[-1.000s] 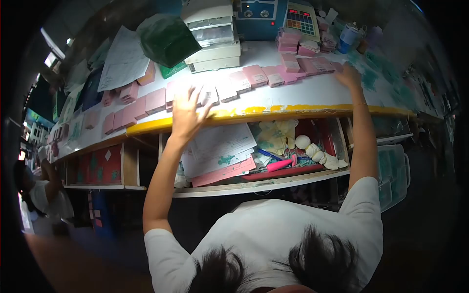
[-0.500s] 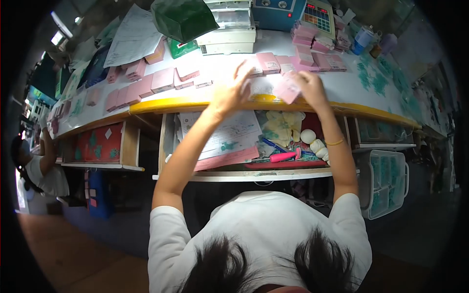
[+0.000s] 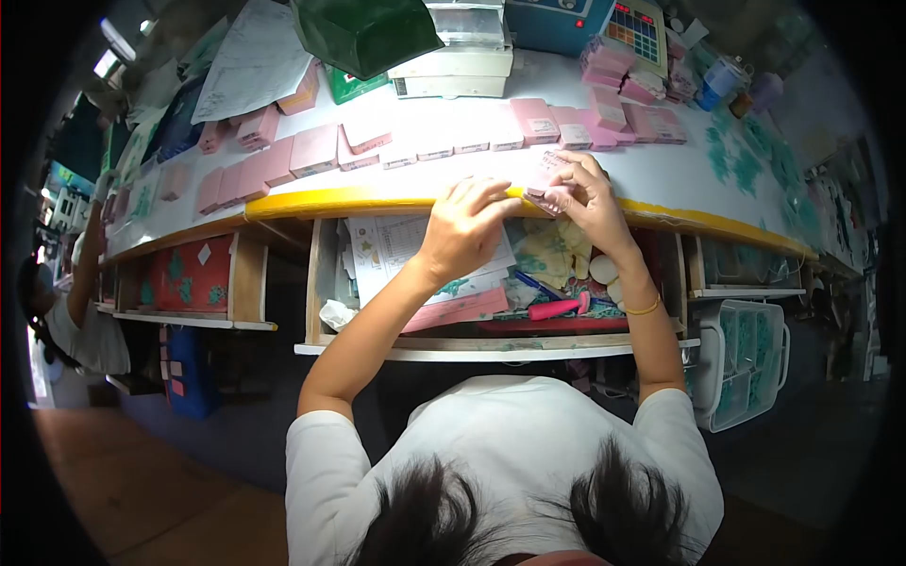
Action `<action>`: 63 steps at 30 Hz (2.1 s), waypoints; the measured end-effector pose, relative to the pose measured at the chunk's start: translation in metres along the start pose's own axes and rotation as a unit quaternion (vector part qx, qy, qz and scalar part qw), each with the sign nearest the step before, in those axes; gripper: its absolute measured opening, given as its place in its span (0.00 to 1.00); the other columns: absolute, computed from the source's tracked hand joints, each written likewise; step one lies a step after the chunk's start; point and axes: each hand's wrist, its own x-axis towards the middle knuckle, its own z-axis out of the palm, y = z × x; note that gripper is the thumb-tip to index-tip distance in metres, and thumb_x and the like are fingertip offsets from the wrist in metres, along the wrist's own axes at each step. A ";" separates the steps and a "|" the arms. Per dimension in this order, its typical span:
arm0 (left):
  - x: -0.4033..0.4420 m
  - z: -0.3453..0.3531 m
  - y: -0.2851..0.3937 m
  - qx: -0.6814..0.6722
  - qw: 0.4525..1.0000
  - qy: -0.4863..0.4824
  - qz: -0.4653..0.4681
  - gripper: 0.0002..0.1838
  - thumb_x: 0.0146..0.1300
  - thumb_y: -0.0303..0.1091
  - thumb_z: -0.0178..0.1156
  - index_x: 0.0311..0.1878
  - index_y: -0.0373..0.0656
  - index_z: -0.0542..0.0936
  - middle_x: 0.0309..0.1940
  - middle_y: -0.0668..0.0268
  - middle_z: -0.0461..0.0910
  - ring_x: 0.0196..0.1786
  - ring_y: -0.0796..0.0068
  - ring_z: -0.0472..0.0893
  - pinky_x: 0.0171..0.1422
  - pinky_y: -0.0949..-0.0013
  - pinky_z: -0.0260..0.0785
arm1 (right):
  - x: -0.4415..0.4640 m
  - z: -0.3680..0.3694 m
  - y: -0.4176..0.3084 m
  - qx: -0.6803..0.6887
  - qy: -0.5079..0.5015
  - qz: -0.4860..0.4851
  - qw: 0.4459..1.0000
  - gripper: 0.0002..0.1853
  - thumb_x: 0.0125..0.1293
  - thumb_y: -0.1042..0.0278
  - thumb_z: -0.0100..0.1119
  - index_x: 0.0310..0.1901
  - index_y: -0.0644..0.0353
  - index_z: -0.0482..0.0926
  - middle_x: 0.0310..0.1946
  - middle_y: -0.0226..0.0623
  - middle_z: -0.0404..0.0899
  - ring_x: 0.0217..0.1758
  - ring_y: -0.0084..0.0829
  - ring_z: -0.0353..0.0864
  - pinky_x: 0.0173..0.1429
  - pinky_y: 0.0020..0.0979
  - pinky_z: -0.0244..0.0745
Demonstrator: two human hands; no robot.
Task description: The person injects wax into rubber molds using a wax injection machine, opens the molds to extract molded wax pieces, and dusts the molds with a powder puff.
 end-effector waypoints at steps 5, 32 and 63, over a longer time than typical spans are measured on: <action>0.014 0.005 0.013 0.056 0.994 -0.084 0.040 0.27 0.46 0.31 0.61 0.55 0.47 0.74 0.56 0.53 0.67 0.58 0.55 0.67 0.64 0.54 0.57 | 0.014 0.000 0.002 -0.004 0.028 0.002 1.000 0.09 0.60 0.67 0.60 0.36 0.65 0.75 0.38 0.41 0.72 0.40 0.37 0.72 0.46 0.33 0.68; 0.006 -0.010 0.002 -0.641 0.668 -0.098 -0.365 0.11 0.62 0.37 0.55 0.41 0.39 0.77 0.33 0.60 0.83 0.27 0.76 0.80 0.32 0.79 0.67 | -0.002 0.030 -0.038 -0.127 0.076 -0.188 0.971 0.16 0.50 0.75 0.63 0.43 0.63 0.75 0.47 0.45 0.72 0.50 0.44 0.73 0.52 0.40 0.69; -0.002 -0.007 0.010 -0.778 0.522 -0.048 -0.347 0.32 0.60 0.27 0.57 0.67 0.44 0.57 0.55 0.64 0.68 0.56 0.75 0.72 0.61 0.68 0.66 | -0.004 0.037 -0.048 -0.292 0.112 -0.257 0.914 0.10 0.47 0.77 0.61 0.35 0.63 0.77 0.39 0.41 0.78 0.44 0.40 0.79 0.54 0.42 0.73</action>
